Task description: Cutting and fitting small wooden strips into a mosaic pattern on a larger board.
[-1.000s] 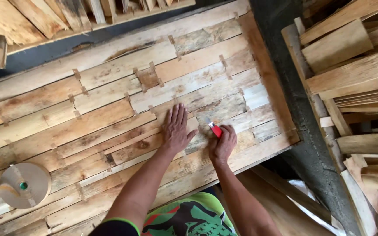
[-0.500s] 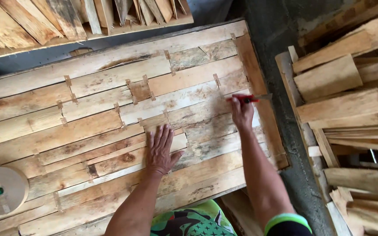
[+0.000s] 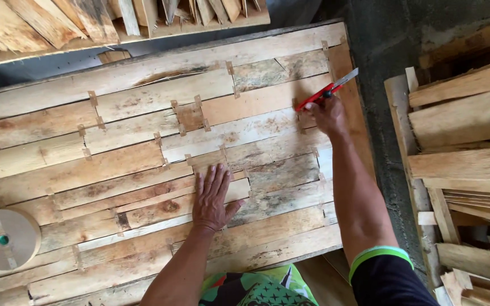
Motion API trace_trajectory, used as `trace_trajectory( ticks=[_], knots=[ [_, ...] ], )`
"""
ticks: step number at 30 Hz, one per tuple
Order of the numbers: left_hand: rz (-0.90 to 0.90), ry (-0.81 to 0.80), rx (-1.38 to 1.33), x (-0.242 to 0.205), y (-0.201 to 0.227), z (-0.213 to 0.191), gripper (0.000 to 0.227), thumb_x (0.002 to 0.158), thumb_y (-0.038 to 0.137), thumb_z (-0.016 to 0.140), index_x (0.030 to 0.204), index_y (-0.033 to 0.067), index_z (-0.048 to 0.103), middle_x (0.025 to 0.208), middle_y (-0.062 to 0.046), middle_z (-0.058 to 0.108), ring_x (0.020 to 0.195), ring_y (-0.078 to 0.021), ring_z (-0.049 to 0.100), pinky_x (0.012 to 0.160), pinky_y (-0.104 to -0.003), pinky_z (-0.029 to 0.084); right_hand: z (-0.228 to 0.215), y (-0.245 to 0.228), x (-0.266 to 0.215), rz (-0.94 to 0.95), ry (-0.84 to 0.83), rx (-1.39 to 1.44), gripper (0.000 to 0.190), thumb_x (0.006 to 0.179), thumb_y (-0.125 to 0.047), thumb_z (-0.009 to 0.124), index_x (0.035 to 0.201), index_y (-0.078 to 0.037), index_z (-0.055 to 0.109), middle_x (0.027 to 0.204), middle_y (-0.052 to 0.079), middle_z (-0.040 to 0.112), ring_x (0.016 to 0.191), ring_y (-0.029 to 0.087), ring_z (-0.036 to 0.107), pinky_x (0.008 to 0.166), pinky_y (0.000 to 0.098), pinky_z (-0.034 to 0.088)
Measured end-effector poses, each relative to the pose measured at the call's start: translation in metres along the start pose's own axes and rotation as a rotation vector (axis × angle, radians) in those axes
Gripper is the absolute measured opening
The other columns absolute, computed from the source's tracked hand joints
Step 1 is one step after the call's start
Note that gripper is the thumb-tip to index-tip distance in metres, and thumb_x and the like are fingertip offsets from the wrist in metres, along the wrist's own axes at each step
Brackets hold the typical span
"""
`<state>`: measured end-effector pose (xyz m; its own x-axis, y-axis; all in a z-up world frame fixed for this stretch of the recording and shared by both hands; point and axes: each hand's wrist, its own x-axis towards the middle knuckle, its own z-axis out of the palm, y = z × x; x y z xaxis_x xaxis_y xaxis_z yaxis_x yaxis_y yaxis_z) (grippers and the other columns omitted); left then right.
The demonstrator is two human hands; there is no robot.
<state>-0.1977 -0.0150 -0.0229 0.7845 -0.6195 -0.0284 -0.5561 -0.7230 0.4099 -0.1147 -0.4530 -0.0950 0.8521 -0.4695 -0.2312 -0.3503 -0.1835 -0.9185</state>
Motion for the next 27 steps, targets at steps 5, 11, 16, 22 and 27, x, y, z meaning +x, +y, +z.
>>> trace_trajectory(
  ticks=[5,11,16,22,27],
  knots=[
    [0.02,0.037,-0.008,-0.003,0.001,0.003,0.089,0.09,0.067,0.056,0.155,0.0069,0.041,0.166,-0.015,0.031,0.157,-0.0337,0.021,0.127,-0.056,0.007,0.001,-0.009,0.011,0.014,-0.045,0.016,0.01,0.096,-0.003,0.071,0.1,-0.004,0.063,0.086,0.003,0.073,0.072,0.011,0.068,0.059,0.0275,0.056],
    [0.017,0.02,0.021,0.001,0.002,-0.002,0.088,0.092,0.066,0.054,0.156,0.0059,0.04,0.166,-0.015,0.031,0.156,-0.0331,0.021,0.127,-0.055,0.008,0.007,-0.061,0.003,0.126,-0.082,-0.07,0.007,0.098,-0.006,0.071,0.097,-0.004,0.065,0.082,0.004,0.072,0.067,0.011,0.066,0.055,0.0295,0.056],
    [0.024,0.042,0.018,0.003,0.0,-0.001,0.087,0.093,0.066,0.053,0.156,0.0068,0.04,0.167,-0.014,0.031,0.157,-0.0324,0.021,0.128,-0.054,0.008,0.007,-0.035,0.021,0.115,-0.055,0.053,0.011,0.094,-0.001,0.072,0.098,-0.004,0.061,0.08,0.005,0.07,0.064,0.011,0.063,0.05,0.0308,0.05],
    [0.021,0.027,0.003,0.002,0.001,-0.003,0.087,0.092,0.064,0.057,0.155,0.0065,0.041,0.166,-0.015,0.031,0.156,-0.0328,0.021,0.127,-0.054,0.008,0.006,-0.038,0.02,0.176,-0.113,0.04,0.005,0.098,-0.004,0.07,0.096,-0.004,0.066,0.08,0.006,0.071,0.064,0.011,0.062,0.05,0.0308,0.048],
    [0.02,0.022,0.008,0.002,0.003,-0.003,0.087,0.091,0.061,0.059,0.155,0.0055,0.042,0.167,-0.016,0.031,0.156,-0.0339,0.023,0.127,-0.054,0.009,0.005,-0.025,0.023,0.089,-0.125,0.025,0.01,0.097,-0.006,0.074,0.099,-0.005,0.064,0.083,0.004,0.072,0.068,0.01,0.063,0.053,0.0283,0.05]
  ],
)
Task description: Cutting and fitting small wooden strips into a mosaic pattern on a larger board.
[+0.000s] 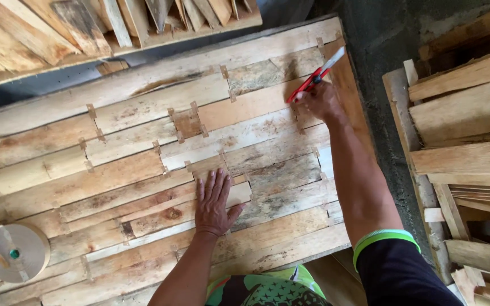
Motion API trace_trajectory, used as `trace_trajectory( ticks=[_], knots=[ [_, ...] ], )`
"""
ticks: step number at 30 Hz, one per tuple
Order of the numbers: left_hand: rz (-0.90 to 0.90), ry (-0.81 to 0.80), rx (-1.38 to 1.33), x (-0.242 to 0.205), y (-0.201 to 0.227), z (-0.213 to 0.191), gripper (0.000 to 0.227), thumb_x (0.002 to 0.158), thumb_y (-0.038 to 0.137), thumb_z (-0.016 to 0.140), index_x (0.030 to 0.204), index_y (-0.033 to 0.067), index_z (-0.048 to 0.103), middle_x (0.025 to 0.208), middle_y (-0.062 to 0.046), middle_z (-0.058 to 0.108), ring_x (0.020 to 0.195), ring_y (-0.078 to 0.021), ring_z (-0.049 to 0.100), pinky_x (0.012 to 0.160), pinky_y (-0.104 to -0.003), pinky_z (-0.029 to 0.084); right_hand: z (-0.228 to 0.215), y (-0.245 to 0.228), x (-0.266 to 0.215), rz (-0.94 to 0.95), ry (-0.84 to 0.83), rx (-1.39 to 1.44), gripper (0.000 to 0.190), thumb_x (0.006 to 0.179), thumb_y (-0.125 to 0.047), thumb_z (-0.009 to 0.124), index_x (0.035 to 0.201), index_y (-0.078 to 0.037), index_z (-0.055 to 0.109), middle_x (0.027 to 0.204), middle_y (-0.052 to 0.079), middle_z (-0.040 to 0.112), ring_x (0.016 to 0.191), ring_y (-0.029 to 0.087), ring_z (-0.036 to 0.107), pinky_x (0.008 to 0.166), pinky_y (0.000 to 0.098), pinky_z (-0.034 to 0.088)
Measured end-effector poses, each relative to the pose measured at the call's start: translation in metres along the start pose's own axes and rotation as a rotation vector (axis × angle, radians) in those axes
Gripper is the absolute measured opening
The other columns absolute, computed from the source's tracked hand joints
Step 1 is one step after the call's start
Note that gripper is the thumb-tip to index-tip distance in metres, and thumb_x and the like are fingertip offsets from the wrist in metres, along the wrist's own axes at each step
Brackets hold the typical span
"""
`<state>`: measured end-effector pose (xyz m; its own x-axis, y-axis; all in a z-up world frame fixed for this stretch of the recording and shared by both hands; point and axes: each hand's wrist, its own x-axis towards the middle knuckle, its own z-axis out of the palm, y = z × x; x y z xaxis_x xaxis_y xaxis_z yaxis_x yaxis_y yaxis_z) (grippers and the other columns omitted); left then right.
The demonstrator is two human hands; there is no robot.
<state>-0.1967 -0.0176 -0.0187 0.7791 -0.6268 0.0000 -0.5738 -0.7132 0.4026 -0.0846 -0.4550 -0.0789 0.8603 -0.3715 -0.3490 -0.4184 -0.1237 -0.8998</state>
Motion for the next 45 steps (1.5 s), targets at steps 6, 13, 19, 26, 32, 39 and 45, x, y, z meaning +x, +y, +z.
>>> trace_trajectory(
  ticks=[6,13,19,26,32,39,45],
  knots=[
    [0.004,0.009,0.019,0.0,0.001,0.0,0.086,0.091,0.061,0.06,0.154,0.0051,0.043,0.167,-0.015,0.032,0.156,-0.0335,0.024,0.127,-0.054,0.01,-0.005,0.031,0.014,-0.023,-0.058,0.027,0.013,0.096,-0.005,0.074,0.103,-0.002,0.063,0.089,0.006,0.071,0.077,0.011,0.064,0.062,0.0305,0.054],
    [0.025,0.015,0.012,0.0,0.002,-0.004,0.087,0.091,0.062,0.06,0.153,0.0044,0.043,0.166,-0.014,0.032,0.155,-0.0338,0.024,0.127,-0.054,0.009,-0.008,-0.042,-0.014,0.165,-0.076,-0.288,0.013,0.096,-0.008,0.071,0.107,-0.005,0.064,0.095,0.006,0.074,0.081,0.016,0.07,0.07,0.0375,0.059],
    [0.031,0.023,0.048,0.0,0.001,-0.004,0.085,0.091,0.06,0.06,0.154,0.0048,0.043,0.167,-0.014,0.032,0.157,-0.0327,0.023,0.127,-0.055,0.009,-0.02,-0.034,-0.017,0.121,-0.103,-0.223,0.023,0.091,-0.006,0.075,0.11,0.0,0.066,0.099,0.009,0.075,0.084,0.015,0.07,0.076,0.0356,0.061],
    [0.025,0.018,0.014,-0.001,0.001,-0.002,0.086,0.089,0.059,0.061,0.153,0.0046,0.043,0.166,-0.014,0.03,0.156,-0.0328,0.022,0.127,-0.055,0.008,-0.02,-0.047,-0.027,0.157,-0.11,-0.426,0.017,0.096,-0.014,0.073,0.109,-0.003,0.071,0.096,0.008,0.076,0.081,0.016,0.069,0.071,0.036,0.057],
    [0.017,0.031,0.008,0.001,0.002,-0.005,0.086,0.09,0.059,0.061,0.154,0.0047,0.042,0.166,-0.014,0.031,0.156,-0.0324,0.022,0.127,-0.054,0.008,-0.012,0.004,0.005,0.079,-0.075,-0.205,0.014,0.094,-0.007,0.071,0.107,-0.001,0.067,0.096,0.009,0.075,0.083,0.016,0.07,0.074,0.036,0.06],
    [0.034,0.05,0.006,-0.001,0.002,-0.004,0.086,0.092,0.062,0.057,0.155,0.0047,0.041,0.167,-0.014,0.031,0.157,-0.032,0.021,0.128,-0.054,0.007,0.006,-0.043,-0.02,0.045,0.023,-0.337,0.01,0.094,-0.006,0.07,0.104,-0.006,0.066,0.097,0.006,0.076,0.088,0.015,0.073,0.078,0.0322,0.061],
    [0.026,0.037,0.011,0.001,0.003,-0.005,0.085,0.093,0.062,0.055,0.154,0.0038,0.041,0.166,-0.014,0.031,0.156,-0.0319,0.022,0.127,-0.054,0.008,-0.009,0.043,0.04,-0.371,0.031,0.075,0.025,0.093,-0.005,0.042,0.099,-0.003,0.066,0.093,0.006,0.074,0.084,0.014,0.072,0.077,0.0342,0.063]
  ],
)
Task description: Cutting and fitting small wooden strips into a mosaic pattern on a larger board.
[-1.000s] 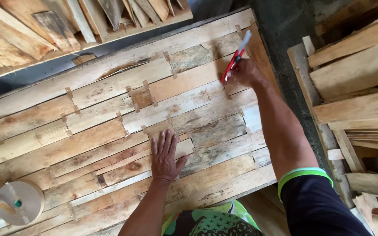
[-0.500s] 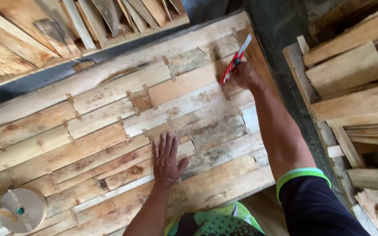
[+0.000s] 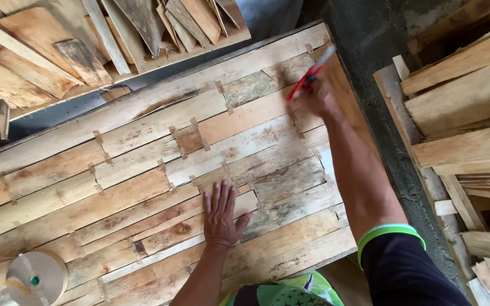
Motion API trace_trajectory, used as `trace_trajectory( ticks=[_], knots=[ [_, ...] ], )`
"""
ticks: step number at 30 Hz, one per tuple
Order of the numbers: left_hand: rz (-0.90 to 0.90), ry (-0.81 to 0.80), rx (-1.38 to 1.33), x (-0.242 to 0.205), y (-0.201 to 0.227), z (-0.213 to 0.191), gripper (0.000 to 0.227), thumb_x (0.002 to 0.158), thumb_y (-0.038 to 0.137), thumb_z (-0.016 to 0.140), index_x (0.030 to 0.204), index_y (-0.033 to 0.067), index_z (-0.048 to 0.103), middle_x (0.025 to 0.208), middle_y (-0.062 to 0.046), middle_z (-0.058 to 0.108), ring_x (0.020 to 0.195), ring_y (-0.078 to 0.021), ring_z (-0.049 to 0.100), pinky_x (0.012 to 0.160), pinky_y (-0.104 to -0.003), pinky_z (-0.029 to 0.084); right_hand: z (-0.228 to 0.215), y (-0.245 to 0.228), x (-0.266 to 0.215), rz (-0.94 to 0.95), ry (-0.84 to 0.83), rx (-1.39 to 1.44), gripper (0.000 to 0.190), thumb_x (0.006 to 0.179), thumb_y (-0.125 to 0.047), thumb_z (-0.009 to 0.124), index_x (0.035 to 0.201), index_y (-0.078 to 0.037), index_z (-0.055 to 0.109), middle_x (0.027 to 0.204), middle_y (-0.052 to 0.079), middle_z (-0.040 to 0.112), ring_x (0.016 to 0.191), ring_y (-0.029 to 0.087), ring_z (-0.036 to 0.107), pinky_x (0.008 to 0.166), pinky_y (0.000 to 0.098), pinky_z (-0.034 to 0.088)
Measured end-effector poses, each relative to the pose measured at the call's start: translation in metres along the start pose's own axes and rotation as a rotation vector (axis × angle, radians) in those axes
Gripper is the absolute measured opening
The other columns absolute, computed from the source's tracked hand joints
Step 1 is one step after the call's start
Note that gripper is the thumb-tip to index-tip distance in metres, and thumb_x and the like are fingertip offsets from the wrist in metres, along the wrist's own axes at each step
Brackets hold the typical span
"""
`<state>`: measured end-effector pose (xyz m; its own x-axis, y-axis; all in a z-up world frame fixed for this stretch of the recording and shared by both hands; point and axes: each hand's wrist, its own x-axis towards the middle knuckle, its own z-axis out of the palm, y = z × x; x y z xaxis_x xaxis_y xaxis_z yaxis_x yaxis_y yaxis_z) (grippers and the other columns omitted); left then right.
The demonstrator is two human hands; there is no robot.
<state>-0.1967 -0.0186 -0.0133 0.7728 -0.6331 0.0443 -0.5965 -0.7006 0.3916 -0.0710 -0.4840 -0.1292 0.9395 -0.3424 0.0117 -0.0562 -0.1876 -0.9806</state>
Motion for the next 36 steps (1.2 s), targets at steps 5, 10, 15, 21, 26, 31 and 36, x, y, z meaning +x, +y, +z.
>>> trace_trajectory(
  ticks=[5,10,15,21,26,31,36],
  knots=[
    [-0.004,-0.006,0.003,0.001,0.0,0.0,0.085,0.093,0.061,0.056,0.153,0.0033,0.043,0.166,-0.014,0.032,0.156,-0.0322,0.023,0.127,-0.054,0.008,-0.035,0.044,0.058,-0.066,0.556,-0.062,0.012,0.094,0.009,0.068,0.1,0.0,0.063,0.091,0.005,0.069,0.081,0.016,0.064,0.064,0.0364,0.054],
    [-0.003,-0.004,-0.008,0.005,-0.001,-0.001,0.083,0.093,0.059,0.058,0.152,0.0024,0.044,0.165,-0.016,0.034,0.155,-0.034,0.025,0.127,-0.055,0.01,-0.04,0.04,0.095,0.167,0.637,0.215,0.029,0.087,0.009,0.066,0.105,-0.012,0.056,0.086,-0.003,0.067,0.073,0.015,0.067,0.053,0.0351,0.054],
    [-0.006,-0.027,-0.026,0.004,0.001,-0.001,0.081,0.091,0.055,0.061,0.15,0.0019,0.046,0.164,-0.018,0.035,0.154,-0.0364,0.026,0.126,-0.057,0.011,-0.051,0.094,0.11,0.005,0.514,-0.114,0.015,0.104,0.01,0.078,0.096,0.001,0.067,0.091,0.011,0.069,0.077,0.02,0.063,0.065,0.0441,0.057],
    [0.001,-0.013,-0.017,0.003,-0.001,0.002,0.08,0.091,0.055,0.06,0.15,0.002,0.046,0.163,-0.018,0.036,0.153,-0.0369,0.027,0.126,-0.057,0.011,-0.039,0.033,0.106,0.071,0.532,0.47,0.021,0.086,0.009,0.064,0.1,-0.006,0.061,0.094,0.0,0.069,0.081,0.016,0.072,0.07,0.0435,0.066],
    [0.004,-0.019,0.001,0.006,-0.004,0.009,0.08,0.092,0.054,0.06,0.151,0.0024,0.045,0.164,-0.017,0.035,0.155,-0.0361,0.026,0.126,-0.057,0.011,-0.046,0.057,0.113,-0.019,0.462,0.143,0.011,0.097,0.007,0.071,0.099,0.002,0.061,0.094,0.003,0.068,0.083,0.013,0.064,0.068,0.0419,0.059],
    [0.009,-0.067,0.016,0.002,0.0,0.006,0.081,0.092,0.054,0.059,0.152,0.0013,0.043,0.165,-0.017,0.032,0.155,-0.0361,0.023,0.126,-0.056,0.01,-0.045,0.049,0.105,0.056,0.43,-0.163,0.005,0.101,0.0,0.079,0.103,0.001,0.074,0.097,0.006,0.074,0.084,0.013,0.061,0.07,0.0407,0.053],
    [0.002,-0.045,0.014,0.004,-0.002,0.006,0.082,0.092,0.054,0.06,0.152,0.0014,0.043,0.166,-0.017,0.031,0.156,-0.0357,0.022,0.126,-0.057,0.009,-0.062,0.042,0.099,0.193,0.369,-0.319,0.018,0.094,-0.007,0.076,0.11,-0.007,0.068,0.098,0.002,0.072,0.086,0.014,0.067,0.067,0.0451,0.056]
  ],
)
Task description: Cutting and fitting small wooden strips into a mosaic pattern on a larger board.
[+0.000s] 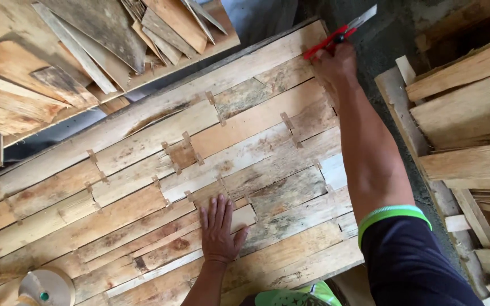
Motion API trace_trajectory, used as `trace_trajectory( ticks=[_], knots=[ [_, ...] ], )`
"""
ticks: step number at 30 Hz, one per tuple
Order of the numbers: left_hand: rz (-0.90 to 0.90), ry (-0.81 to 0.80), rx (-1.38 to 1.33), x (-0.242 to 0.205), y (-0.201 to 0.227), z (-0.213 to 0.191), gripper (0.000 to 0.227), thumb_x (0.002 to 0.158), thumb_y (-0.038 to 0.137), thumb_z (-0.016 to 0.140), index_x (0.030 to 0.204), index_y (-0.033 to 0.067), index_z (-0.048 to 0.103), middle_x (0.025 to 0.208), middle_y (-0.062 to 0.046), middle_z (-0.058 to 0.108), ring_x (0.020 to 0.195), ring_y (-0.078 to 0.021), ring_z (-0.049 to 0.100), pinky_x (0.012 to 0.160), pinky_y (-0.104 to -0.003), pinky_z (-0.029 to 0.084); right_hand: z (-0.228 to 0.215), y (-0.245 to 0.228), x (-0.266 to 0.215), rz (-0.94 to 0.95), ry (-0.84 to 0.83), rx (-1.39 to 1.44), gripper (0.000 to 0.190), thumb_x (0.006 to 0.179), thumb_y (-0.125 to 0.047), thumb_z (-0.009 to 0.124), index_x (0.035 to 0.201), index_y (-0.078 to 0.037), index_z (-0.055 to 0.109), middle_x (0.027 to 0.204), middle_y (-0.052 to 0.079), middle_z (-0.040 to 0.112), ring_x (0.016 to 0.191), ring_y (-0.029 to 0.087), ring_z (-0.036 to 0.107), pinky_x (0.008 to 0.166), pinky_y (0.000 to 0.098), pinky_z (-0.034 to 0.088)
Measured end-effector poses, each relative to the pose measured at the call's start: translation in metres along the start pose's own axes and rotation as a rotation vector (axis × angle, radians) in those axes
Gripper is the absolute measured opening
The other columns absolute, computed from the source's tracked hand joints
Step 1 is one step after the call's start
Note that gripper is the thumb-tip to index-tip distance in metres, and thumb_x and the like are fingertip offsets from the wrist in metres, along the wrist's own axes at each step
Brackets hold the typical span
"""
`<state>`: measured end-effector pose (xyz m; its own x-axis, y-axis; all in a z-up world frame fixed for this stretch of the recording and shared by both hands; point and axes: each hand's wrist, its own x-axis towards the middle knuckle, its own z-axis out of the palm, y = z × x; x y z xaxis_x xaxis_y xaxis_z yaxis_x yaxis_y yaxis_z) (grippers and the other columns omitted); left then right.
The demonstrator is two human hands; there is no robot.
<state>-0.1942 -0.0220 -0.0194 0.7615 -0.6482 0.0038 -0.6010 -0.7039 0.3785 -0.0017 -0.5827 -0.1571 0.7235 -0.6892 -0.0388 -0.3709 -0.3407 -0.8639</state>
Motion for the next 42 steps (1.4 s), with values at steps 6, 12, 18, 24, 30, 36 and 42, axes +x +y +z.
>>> trace_trajectory(
  ticks=[6,12,18,24,30,36,42],
  knots=[
    [-0.027,-0.041,-0.027,0.001,0.0,0.0,0.084,0.09,0.056,0.06,0.152,0.0023,0.043,0.165,-0.016,0.032,0.155,-0.0354,0.023,0.126,-0.057,0.009,-0.003,0.005,-0.01,0.071,0.039,-0.232,0.011,0.102,-0.011,0.074,0.106,-0.008,0.065,0.097,0.01,0.067,0.08,0.029,0.06,0.062,0.0576,0.043],
    [-0.025,-0.022,-0.02,0.0,0.001,-0.001,0.083,0.09,0.055,0.061,0.152,0.003,0.043,0.165,-0.016,0.032,0.156,-0.0346,0.023,0.126,-0.057,0.01,-0.016,0.012,-0.019,-0.118,0.071,-0.216,0.018,0.093,-0.009,0.083,0.099,-0.004,0.066,0.088,0.004,0.067,0.079,0.02,0.066,0.066,0.0437,0.053],
    [-0.002,-0.011,-0.022,-0.004,0.002,-0.002,0.083,0.09,0.054,0.06,0.152,0.002,0.042,0.165,-0.017,0.031,0.155,-0.0354,0.022,0.126,-0.058,0.008,-0.022,-0.024,-0.051,0.172,0.047,0.302,0.009,0.096,-0.001,0.066,0.104,-0.006,0.065,0.088,0.004,0.067,0.076,0.016,0.065,0.059,0.0369,0.056],
    [0.003,0.001,0.001,-0.003,0.001,-0.002,0.083,0.089,0.054,0.06,0.152,0.0026,0.041,0.165,-0.017,0.031,0.155,-0.0349,0.022,0.125,-0.056,0.008,-0.022,-0.01,-0.059,0.121,-0.064,0.449,0.009,0.098,0.008,0.06,0.102,0.001,0.056,0.087,0.011,0.063,0.076,0.024,0.064,0.063,0.0413,0.052],
    [0.003,0.004,0.002,-0.004,0.002,-0.001,0.084,0.091,0.055,0.059,0.153,0.0028,0.041,0.165,-0.015,0.031,0.156,-0.0337,0.022,0.126,-0.056,0.008,-0.018,-0.021,-0.055,0.121,0.107,0.182,0.016,0.091,0.001,0.069,0.1,-0.004,0.057,0.087,0.004,0.064,0.08,0.015,0.066,0.06,0.0384,0.06],
    [-0.001,0.001,0.003,-0.003,0.0,0.001,0.085,0.087,0.056,0.06,0.15,0.0033,0.043,0.164,-0.016,0.032,0.154,-0.0349,0.022,0.124,-0.057,0.008,-0.029,0.024,-0.061,0.054,-0.027,0.349,0.016,0.092,0.005,0.061,0.104,-0.005,0.057,0.092,0.006,0.066,0.083,0.015,0.067,0.066,0.0346,0.057],
    [0.017,0.028,-0.023,-0.006,0.0,0.002,0.084,0.089,0.058,0.059,0.152,0.004,0.044,0.165,-0.015,0.033,0.156,-0.0336,0.023,0.126,-0.056,0.009,-0.005,0.122,-0.021,0.09,-0.044,0.698,0.032,0.079,0.008,0.056,0.106,-0.009,0.063,0.096,-0.004,0.058,0.091,0.011,0.052,0.074,0.0367,0.051]
  ],
)
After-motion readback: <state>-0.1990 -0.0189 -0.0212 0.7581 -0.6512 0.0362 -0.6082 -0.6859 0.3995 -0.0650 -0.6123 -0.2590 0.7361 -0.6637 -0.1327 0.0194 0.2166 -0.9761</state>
